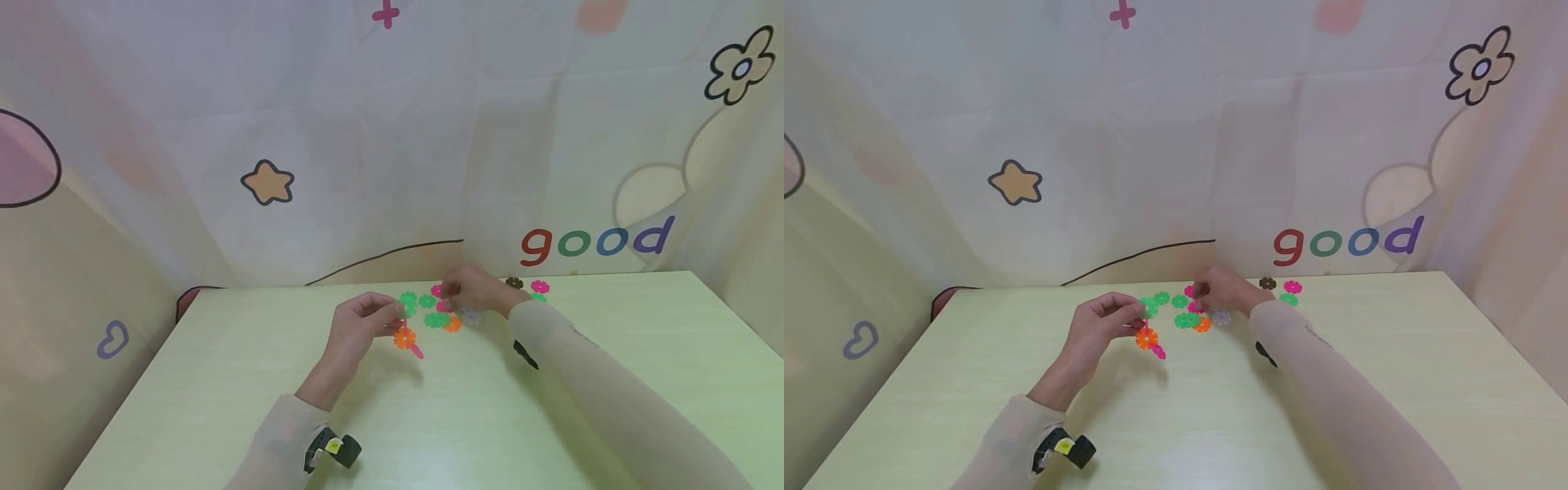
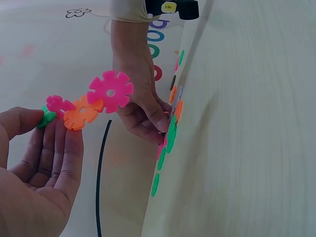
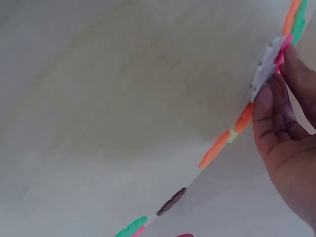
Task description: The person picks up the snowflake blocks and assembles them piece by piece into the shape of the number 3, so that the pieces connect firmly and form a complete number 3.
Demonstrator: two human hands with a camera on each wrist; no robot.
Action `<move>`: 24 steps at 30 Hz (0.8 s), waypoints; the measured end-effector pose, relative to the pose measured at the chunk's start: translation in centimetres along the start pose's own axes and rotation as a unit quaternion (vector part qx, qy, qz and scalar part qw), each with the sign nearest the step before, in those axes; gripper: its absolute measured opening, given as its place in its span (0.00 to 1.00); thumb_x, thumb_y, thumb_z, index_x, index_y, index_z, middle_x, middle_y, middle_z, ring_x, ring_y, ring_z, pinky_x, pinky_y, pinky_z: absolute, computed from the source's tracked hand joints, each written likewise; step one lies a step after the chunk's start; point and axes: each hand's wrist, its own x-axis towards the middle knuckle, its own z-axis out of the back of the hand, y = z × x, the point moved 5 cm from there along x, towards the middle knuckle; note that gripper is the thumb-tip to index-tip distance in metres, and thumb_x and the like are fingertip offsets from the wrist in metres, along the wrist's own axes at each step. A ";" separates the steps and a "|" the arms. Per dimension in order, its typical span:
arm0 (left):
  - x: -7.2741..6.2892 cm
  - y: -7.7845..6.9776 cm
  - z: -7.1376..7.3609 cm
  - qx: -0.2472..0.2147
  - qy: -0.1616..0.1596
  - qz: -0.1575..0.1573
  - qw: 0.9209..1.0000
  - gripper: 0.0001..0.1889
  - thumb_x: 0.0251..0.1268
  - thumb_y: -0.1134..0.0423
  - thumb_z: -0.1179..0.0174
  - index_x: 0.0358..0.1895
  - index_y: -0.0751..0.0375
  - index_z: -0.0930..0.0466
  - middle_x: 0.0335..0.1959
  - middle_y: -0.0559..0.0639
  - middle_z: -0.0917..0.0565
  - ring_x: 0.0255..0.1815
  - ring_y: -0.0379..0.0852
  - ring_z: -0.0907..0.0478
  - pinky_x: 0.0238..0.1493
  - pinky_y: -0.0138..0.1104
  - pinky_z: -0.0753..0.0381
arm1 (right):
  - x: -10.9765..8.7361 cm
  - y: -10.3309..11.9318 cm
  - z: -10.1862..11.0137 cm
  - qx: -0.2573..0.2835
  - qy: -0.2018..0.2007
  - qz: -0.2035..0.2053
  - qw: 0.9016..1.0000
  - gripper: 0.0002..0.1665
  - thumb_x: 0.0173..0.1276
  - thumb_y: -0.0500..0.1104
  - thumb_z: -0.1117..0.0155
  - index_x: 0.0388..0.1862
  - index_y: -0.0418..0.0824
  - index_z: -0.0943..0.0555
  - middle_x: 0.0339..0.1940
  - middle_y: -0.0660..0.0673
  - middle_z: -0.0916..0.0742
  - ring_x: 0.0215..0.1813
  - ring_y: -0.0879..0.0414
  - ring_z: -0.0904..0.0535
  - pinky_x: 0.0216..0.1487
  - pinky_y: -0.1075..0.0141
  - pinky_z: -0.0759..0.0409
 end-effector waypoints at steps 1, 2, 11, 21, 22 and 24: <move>0.0 0.0 0.0 0.000 -0.001 0.000 1.000 0.08 0.77 0.64 0.31 0.49 0.66 0.11 0.37 0.48 0.07 0.37 0.42 0.10 0.51 0.34 0.06 | 0.0 0.0 0.0 -0.001 -0.003 0.002 1.000 0.06 0.76 0.37 0.26 0.49 0.37 0.10 0.49 0.41 0.11 0.54 0.46 0.18 0.65 0.50 0.12; -0.1 0.1 0.1 0.000 -0.001 0.001 1.000 0.08 0.77 0.64 0.31 0.49 0.66 0.11 0.37 0.48 0.07 0.37 0.42 0.10 0.51 0.34 0.06 | 0.0 0.1 0.0 -0.003 -0.007 0.005 1.000 0.05 0.77 0.37 0.27 0.48 0.37 0.10 0.49 0.41 0.10 0.54 0.46 0.18 0.66 0.49 0.13; -0.1 0.0 0.2 -0.009 -0.004 0.000 1.000 0.08 0.76 0.64 0.31 0.48 0.67 0.11 0.36 0.47 0.08 0.37 0.41 0.10 0.51 0.33 0.06 | -0.1 0.3 0.1 -0.003 -0.012 -0.017 1.000 0.13 0.73 0.41 0.22 0.51 0.36 0.11 0.49 0.40 0.10 0.52 0.46 0.16 0.63 0.52 0.11; -0.1 -0.1 0.2 -0.017 0.000 -0.008 1.000 0.09 0.76 0.66 0.32 0.50 0.68 0.11 0.36 0.46 0.08 0.37 0.40 0.11 0.49 0.33 0.06 | -0.1 0.5 0.0 0.009 -0.020 -0.037 0.999 0.12 0.72 0.38 0.23 0.49 0.38 0.16 0.45 0.41 0.13 0.51 0.47 0.19 0.58 0.56 0.14; 0.0 -0.1 0.3 -0.016 0.000 -0.008 1.000 0.09 0.76 0.66 0.32 0.51 0.69 0.11 0.36 0.46 0.08 0.37 0.40 0.11 0.49 0.33 0.06 | -0.3 0.6 0.1 0.017 -0.025 -0.034 0.999 0.10 0.72 0.37 0.24 0.48 0.38 0.16 0.45 0.41 0.13 0.50 0.47 0.19 0.57 0.57 0.13; -0.1 -0.2 0.3 -0.016 -0.001 -0.011 1.000 0.11 0.76 0.66 0.32 0.52 0.70 0.11 0.36 0.46 0.08 0.37 0.40 0.11 0.49 0.33 0.06 | -0.7 1.0 0.4 0.040 -0.043 -0.019 0.998 0.07 0.74 0.36 0.26 0.47 0.38 0.15 0.44 0.42 0.11 0.49 0.48 0.18 0.55 0.59 0.12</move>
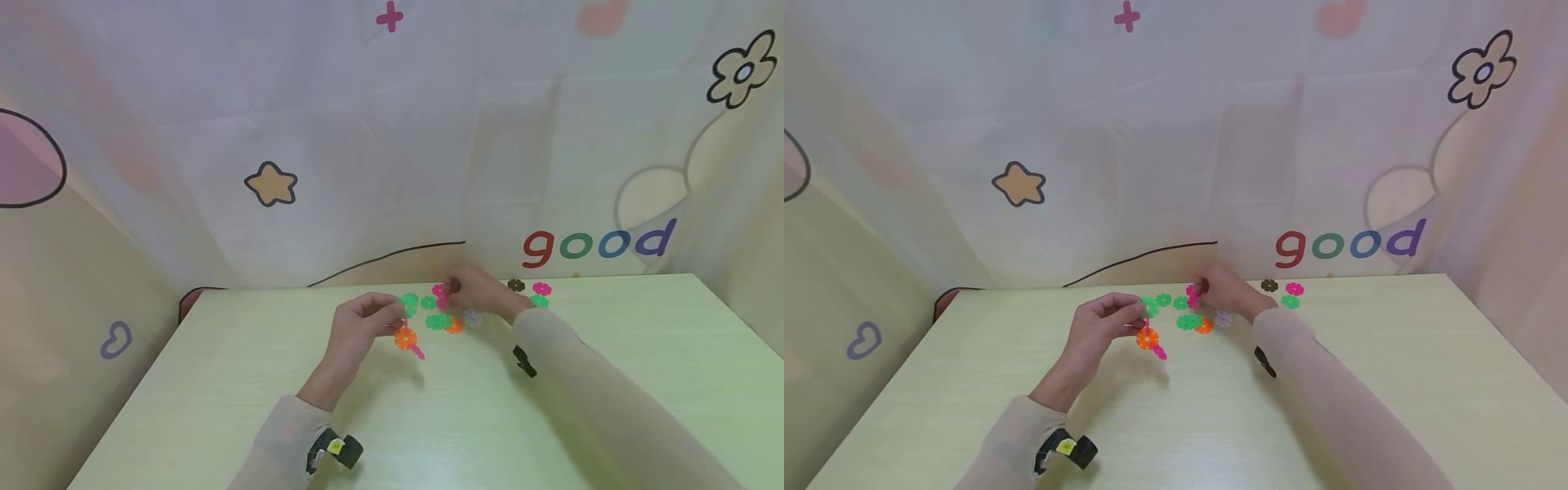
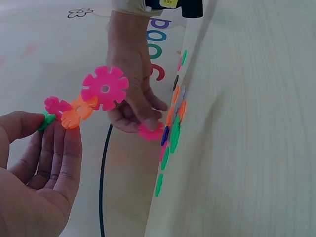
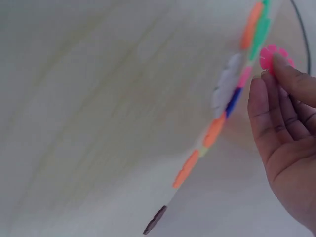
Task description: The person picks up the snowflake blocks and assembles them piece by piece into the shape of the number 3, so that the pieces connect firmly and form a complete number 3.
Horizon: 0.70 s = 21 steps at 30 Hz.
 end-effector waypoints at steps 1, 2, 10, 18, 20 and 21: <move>0.0 0.0 0.0 -0.001 0.001 0.001 1.000 0.11 0.76 0.66 0.32 0.53 0.71 0.12 0.36 0.46 0.08 0.37 0.40 0.11 0.49 0.33 0.06 | -0.4 0.3 0.1 0.018 -0.008 0.012 1.000 0.06 0.75 0.36 0.27 0.47 0.37 0.14 0.44 0.42 0.10 0.48 0.47 0.16 0.54 0.59 0.11; 0.0 -0.1 -0.1 -0.001 0.001 0.001 1.000 0.12 0.76 0.66 0.32 0.53 0.71 0.12 0.36 0.46 0.08 0.37 0.40 0.11 0.50 0.34 0.06 | -0.8 0.6 0.3 0.037 -0.018 0.025 0.999 0.05 0.75 0.35 0.28 0.48 0.37 0.14 0.45 0.41 0.09 0.48 0.47 0.15 0.53 0.60 0.11; -0.1 -0.1 -0.3 0.009 -0.004 0.008 1.000 0.09 0.78 0.63 0.32 0.49 0.66 0.10 0.36 0.47 0.08 0.37 0.41 0.09 0.52 0.37 0.05 | -4.5 3.1 1.7 0.140 -0.092 0.094 0.981 0.06 0.77 0.40 0.26 0.49 0.42 0.09 0.44 0.45 0.06 0.49 0.48 0.10 0.55 0.60 0.11; -0.2 -0.2 -0.6 0.002 0.003 0.010 1.000 0.10 0.77 0.62 0.31 0.48 0.67 0.10 0.39 0.57 0.08 0.34 0.40 0.11 0.48 0.34 0.06 | -6.7 4.2 1.7 0.183 -0.108 0.097 0.972 0.08 0.76 0.42 0.24 0.51 0.45 0.09 0.48 0.47 0.06 0.51 0.52 0.09 0.61 0.55 0.11; -0.3 -0.2 -0.7 -0.002 0.005 0.011 1.000 0.11 0.77 0.62 0.31 0.48 0.68 0.10 0.37 0.54 0.08 0.33 0.40 0.11 0.47 0.33 0.06 | -7.1 4.3 1.6 0.192 -0.110 0.095 0.970 0.08 0.75 0.42 0.23 0.51 0.45 0.09 0.48 0.47 0.06 0.51 0.53 0.08 0.61 0.55 0.10; -0.3 -0.2 -0.7 -0.003 0.007 0.012 1.000 0.11 0.77 0.62 0.31 0.48 0.68 0.10 0.36 0.52 0.08 0.33 0.40 0.11 0.47 0.33 0.06 | -7.3 4.4 1.6 0.196 -0.112 0.093 0.970 0.08 0.75 0.42 0.23 0.50 0.45 0.09 0.48 0.47 0.06 0.51 0.53 0.08 0.60 0.55 0.10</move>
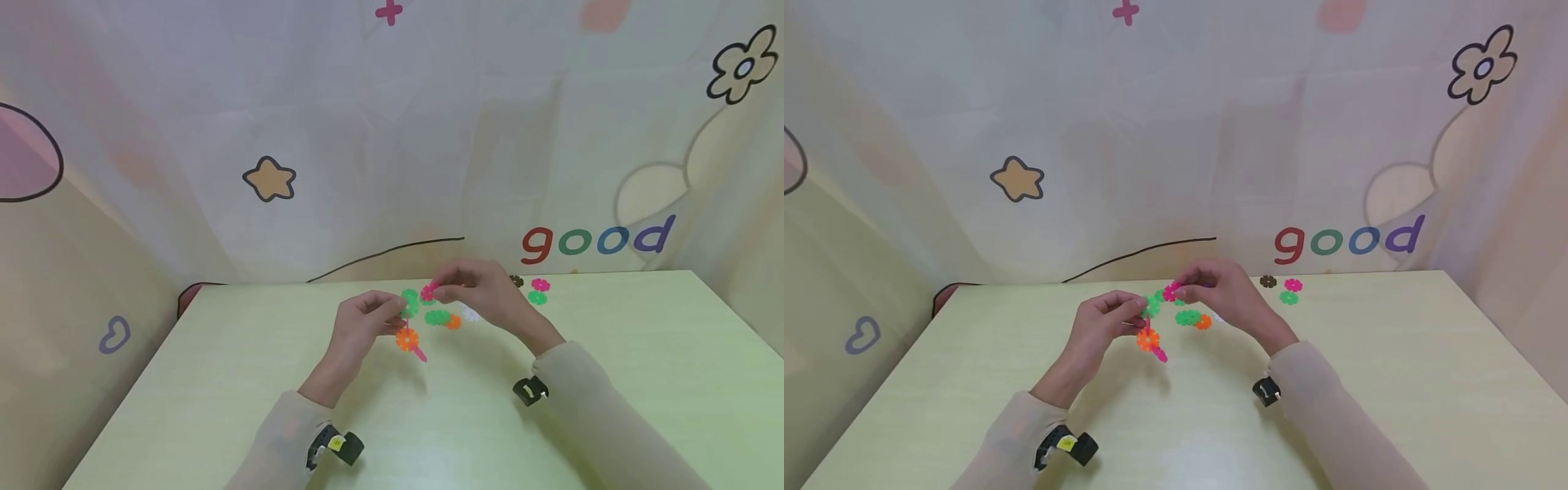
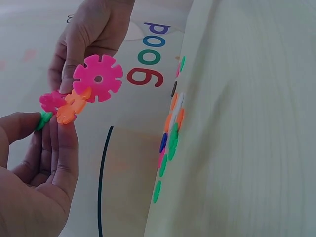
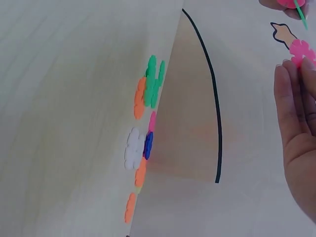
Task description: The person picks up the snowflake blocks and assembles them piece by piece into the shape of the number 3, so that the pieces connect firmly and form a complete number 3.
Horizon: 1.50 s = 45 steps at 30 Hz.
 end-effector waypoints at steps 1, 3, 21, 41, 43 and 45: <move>0.0 0.0 0.0 -0.001 0.001 0.001 1.000 0.11 0.77 0.62 0.31 0.49 0.68 0.10 0.35 0.50 0.08 0.33 0.40 0.11 0.47 0.33 0.06 | -0.1 0.0 0.0 0.002 -0.002 0.000 1.000 0.08 0.75 0.41 0.23 0.50 0.45 0.09 0.48 0.47 0.06 0.50 0.53 0.08 0.60 0.56 0.10; 0.0 0.1 -0.1 -0.001 0.005 0.003 1.000 0.11 0.77 0.62 0.31 0.49 0.69 0.10 0.34 0.48 0.08 0.33 0.40 0.11 0.47 0.33 0.06 | -0.4 0.1 0.0 0.010 -0.008 -0.003 1.000 0.07 0.75 0.41 0.23 0.49 0.45 0.08 0.47 0.47 0.06 0.49 0.54 0.08 0.59 0.57 0.10; 0.0 0.4 -0.4 0.017 0.020 0.014 1.000 0.10 0.77 0.63 0.30 0.50 0.69 0.09 0.35 0.47 0.09 0.33 0.39 0.11 0.48 0.32 0.06 | -0.9 0.8 -0.9 0.055 -0.018 0.058 0.997 0.07 0.70 0.31 0.22 0.45 0.38 0.08 0.43 0.39 0.05 0.42 0.62 0.07 0.51 0.69 0.09; 0.0 0.2 -0.4 0.007 0.082 0.007 0.997 0.14 0.80 0.64 0.33 0.56 0.74 0.13 0.37 0.44 0.11 0.36 0.39 0.09 0.53 0.34 0.06 | -1.2 1.6 -1.3 0.053 -0.050 0.090 0.993 0.08 0.68 0.30 0.21 0.44 0.38 0.06 0.41 0.39 0.05 0.42 0.64 0.07 0.51 0.69 0.08; -0.1 0.2 -0.5 0.008 0.093 0.007 0.996 0.14 0.80 0.64 0.33 0.56 0.73 0.13 0.38 0.44 0.10 0.37 0.39 0.08 0.56 0.36 0.06 | -1.2 1.5 -1.3 0.057 -0.043 0.093 0.993 0.09 0.68 0.29 0.21 0.45 0.37 0.06 0.42 0.38 0.05 0.42 0.64 0.07 0.51 0.70 0.08; -0.2 0.2 -0.5 0.008 0.099 0.007 0.995 0.13 0.79 0.64 0.34 0.56 0.72 0.13 0.39 0.45 0.10 0.37 0.40 0.08 0.57 0.38 0.06 | -1.2 1.5 -1.3 0.064 -0.031 0.096 0.993 0.10 0.68 0.29 0.22 0.47 0.35 0.06 0.43 0.37 0.05 0.43 0.66 0.07 0.51 0.70 0.09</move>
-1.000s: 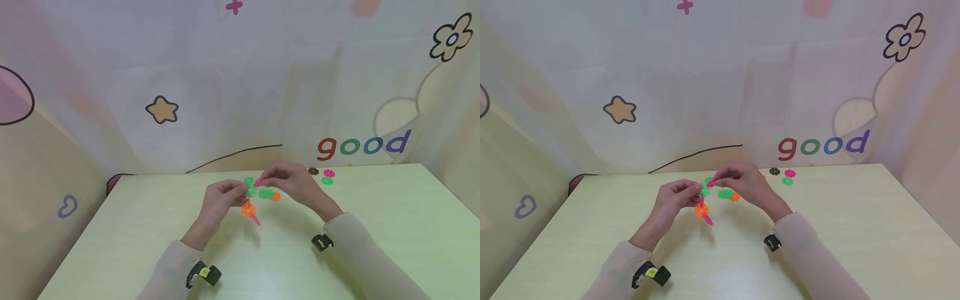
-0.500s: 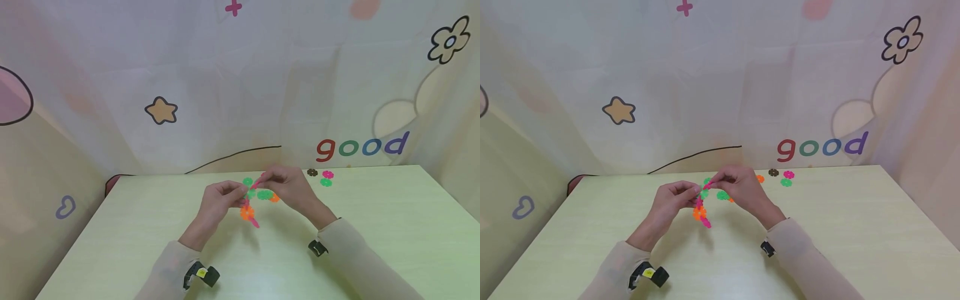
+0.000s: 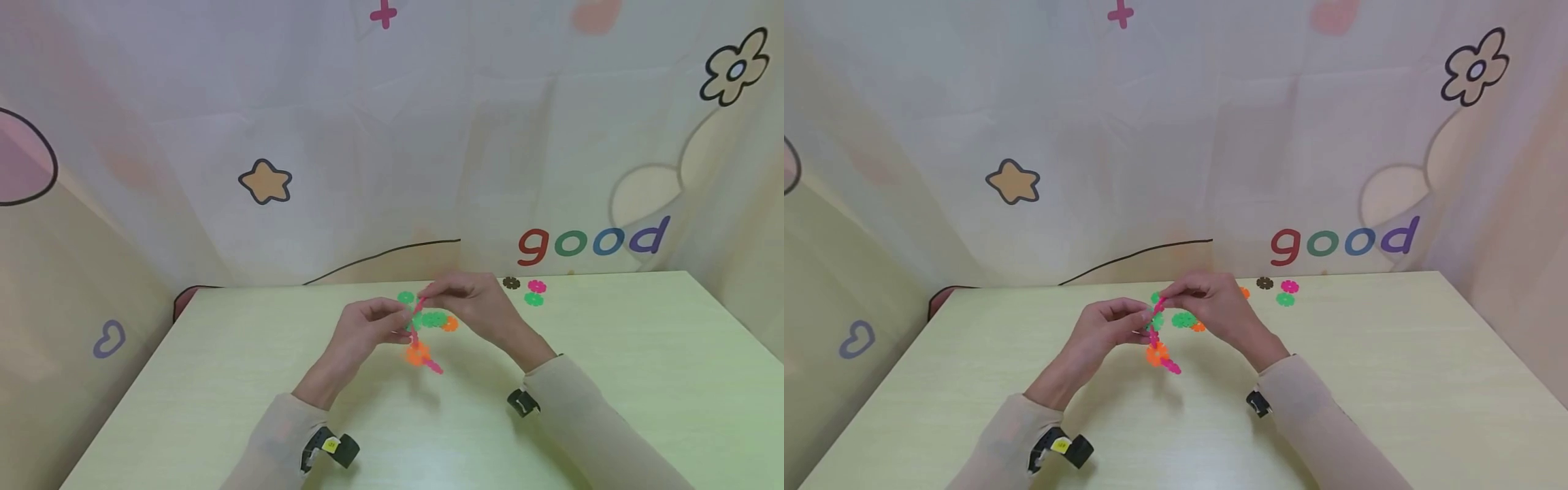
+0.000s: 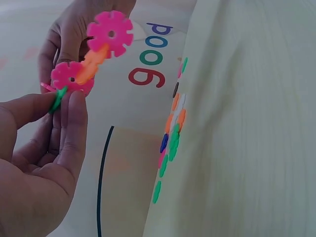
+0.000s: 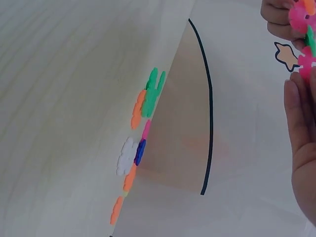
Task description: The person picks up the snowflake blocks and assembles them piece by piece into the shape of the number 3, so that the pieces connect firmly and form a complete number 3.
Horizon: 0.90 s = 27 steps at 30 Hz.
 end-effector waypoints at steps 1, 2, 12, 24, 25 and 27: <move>0.0 0.0 0.0 0.001 0.002 0.001 1.000 0.13 0.79 0.64 0.34 0.55 0.71 0.13 0.39 0.45 0.10 0.37 0.40 0.08 0.58 0.39 0.06 | 0.0 0.0 0.0 0.003 0.005 0.000 1.000 0.11 0.69 0.29 0.23 0.49 0.34 0.07 0.43 0.36 0.05 0.43 0.66 0.08 0.51 0.69 0.08; 0.0 -0.1 -0.1 0.002 0.003 0.001 1.000 0.13 0.78 0.64 0.33 0.55 0.71 0.12 0.40 0.45 0.09 0.38 0.40 0.08 0.58 0.39 0.06 | 0.0 0.1 -0.1 0.006 0.010 0.001 1.000 0.11 0.69 0.29 0.23 0.50 0.33 0.07 0.44 0.36 0.05 0.43 0.67 0.08 0.50 0.69 0.08; 0.0 -0.1 -0.2 0.006 0.002 -0.001 1.000 0.12 0.77 0.64 0.31 0.53 0.70 0.11 0.42 0.46 0.08 0.37 0.41 0.08 0.53 0.38 0.05 | -0.1 0.0 -0.5 0.016 0.040 -0.013 0.999 0.14 0.70 0.29 0.25 0.54 0.32 0.08 0.48 0.35 0.05 0.48 0.57 0.06 0.53 0.68 0.08; 0.1 0.3 0.6 0.017 -0.031 0.015 0.999 0.12 0.77 0.62 0.30 0.53 0.68 0.10 0.40 0.46 0.09 0.36 0.43 0.07 0.57 0.36 0.06 | 0.6 -2.7 1.3 -0.067 -0.011 -0.072 0.995 0.13 0.76 0.39 0.24 0.56 0.42 0.07 0.52 0.42 0.05 0.53 0.54 0.07 0.56 0.71 0.11; 0.1 0.3 0.6 0.018 -0.031 0.016 0.999 0.13 0.77 0.61 0.30 0.54 0.68 0.11 0.41 0.47 0.08 0.37 0.43 0.07 0.58 0.36 0.06 | 0.7 -3.0 1.7 -0.084 -0.018 -0.083 0.993 0.13 0.76 0.40 0.24 0.56 0.44 0.07 0.52 0.44 0.04 0.54 0.52 0.07 0.56 0.69 0.11; 0.2 0.2 0.7 0.017 -0.031 0.016 0.999 0.14 0.78 0.60 0.30 0.55 0.68 0.11 0.41 0.47 0.08 0.37 0.42 0.07 0.58 0.36 0.07 | 1.2 -3.5 2.4 -0.105 -0.027 -0.099 0.989 0.13 0.77 0.42 0.25 0.57 0.44 0.07 0.52 0.44 0.04 0.56 0.47 0.07 0.58 0.62 0.10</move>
